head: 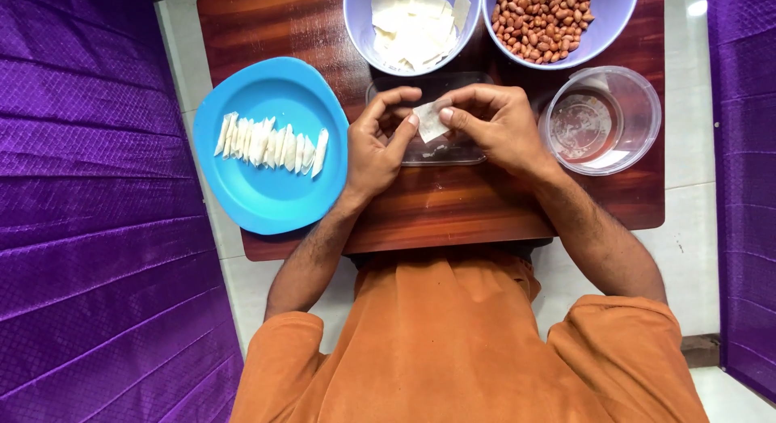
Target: The person is making peanut-filled dough rolls by placing a peanut on a small square of dough and rolling it up.
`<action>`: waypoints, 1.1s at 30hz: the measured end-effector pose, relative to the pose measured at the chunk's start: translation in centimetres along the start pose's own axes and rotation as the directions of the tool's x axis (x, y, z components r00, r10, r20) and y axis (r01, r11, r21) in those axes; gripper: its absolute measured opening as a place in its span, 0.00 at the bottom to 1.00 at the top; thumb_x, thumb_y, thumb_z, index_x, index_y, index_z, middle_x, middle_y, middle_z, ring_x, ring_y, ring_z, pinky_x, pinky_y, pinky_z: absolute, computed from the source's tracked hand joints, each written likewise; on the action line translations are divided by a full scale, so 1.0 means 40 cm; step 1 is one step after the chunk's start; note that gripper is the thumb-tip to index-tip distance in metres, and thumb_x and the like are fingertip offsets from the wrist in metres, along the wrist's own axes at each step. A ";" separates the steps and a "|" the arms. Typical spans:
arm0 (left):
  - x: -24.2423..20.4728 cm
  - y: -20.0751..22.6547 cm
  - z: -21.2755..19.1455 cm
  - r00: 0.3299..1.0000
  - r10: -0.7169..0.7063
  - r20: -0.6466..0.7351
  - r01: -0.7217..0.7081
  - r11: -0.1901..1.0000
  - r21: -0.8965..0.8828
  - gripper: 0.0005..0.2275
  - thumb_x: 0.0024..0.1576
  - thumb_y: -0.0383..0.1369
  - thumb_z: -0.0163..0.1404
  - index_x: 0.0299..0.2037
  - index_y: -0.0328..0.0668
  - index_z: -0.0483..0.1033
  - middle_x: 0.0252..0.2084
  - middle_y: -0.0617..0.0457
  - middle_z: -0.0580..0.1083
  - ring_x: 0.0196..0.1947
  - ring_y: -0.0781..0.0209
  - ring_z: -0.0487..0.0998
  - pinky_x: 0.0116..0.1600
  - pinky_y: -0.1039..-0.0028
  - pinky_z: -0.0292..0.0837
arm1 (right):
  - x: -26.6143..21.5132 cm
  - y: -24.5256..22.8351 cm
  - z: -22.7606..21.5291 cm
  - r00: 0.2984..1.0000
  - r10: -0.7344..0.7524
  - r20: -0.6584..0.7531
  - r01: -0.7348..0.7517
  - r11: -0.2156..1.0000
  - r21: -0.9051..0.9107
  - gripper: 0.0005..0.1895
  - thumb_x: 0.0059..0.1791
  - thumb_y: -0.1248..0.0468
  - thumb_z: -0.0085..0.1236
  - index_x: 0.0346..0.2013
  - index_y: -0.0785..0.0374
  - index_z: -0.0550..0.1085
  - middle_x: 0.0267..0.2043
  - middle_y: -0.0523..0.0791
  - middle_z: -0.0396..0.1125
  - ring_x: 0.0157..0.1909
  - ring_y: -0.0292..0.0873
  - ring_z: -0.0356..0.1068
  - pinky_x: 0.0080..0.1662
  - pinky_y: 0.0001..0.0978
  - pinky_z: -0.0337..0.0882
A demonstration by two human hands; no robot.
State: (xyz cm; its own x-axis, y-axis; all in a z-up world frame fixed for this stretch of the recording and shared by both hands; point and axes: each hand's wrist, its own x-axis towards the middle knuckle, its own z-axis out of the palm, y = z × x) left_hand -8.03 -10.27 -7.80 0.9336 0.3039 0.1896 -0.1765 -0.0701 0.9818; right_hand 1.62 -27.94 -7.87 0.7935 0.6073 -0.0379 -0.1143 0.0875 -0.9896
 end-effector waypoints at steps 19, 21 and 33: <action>-0.014 -0.036 0.004 0.996 -0.090 -0.023 0.085 0.983 -0.165 0.07 0.59 0.23 0.58 0.45 0.35 0.82 0.32 0.44 0.80 0.29 0.61 0.82 0.37 0.72 0.82 | -0.023 -0.021 0.011 0.989 -0.126 0.081 0.128 0.992 -0.022 0.14 0.51 0.75 0.59 0.52 0.68 0.78 0.28 0.51 0.75 0.30 0.38 0.75 0.37 0.29 0.77; -0.017 -0.044 0.006 0.992 -0.123 0.007 0.122 0.967 -0.222 0.05 0.58 0.20 0.57 0.43 0.32 0.83 0.31 0.42 0.80 0.29 0.59 0.83 0.38 0.70 0.83 | -0.024 -0.002 0.005 0.994 -0.103 0.033 0.102 0.994 0.031 0.11 0.50 0.77 0.57 0.46 0.70 0.80 0.27 0.53 0.75 0.29 0.39 0.76 0.35 0.30 0.79; -0.019 -0.073 -0.020 0.990 -0.134 0.034 0.139 0.954 -0.266 0.07 0.56 0.27 0.58 0.39 0.27 0.82 0.35 0.41 0.79 0.32 0.61 0.81 0.41 0.71 0.79 | -0.014 0.009 -0.005 0.955 -0.293 0.040 0.295 0.944 -0.147 0.09 0.45 0.76 0.60 0.35 0.64 0.84 0.29 0.49 0.76 0.31 0.40 0.76 0.36 0.33 0.76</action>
State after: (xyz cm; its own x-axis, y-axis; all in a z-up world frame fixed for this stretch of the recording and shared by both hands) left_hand -8.47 -9.54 -10.78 0.9589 0.2781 0.0553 -0.1219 0.2281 0.9660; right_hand 1.26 -28.41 -8.26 0.7675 0.5864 0.2589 0.2142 0.1460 -0.9658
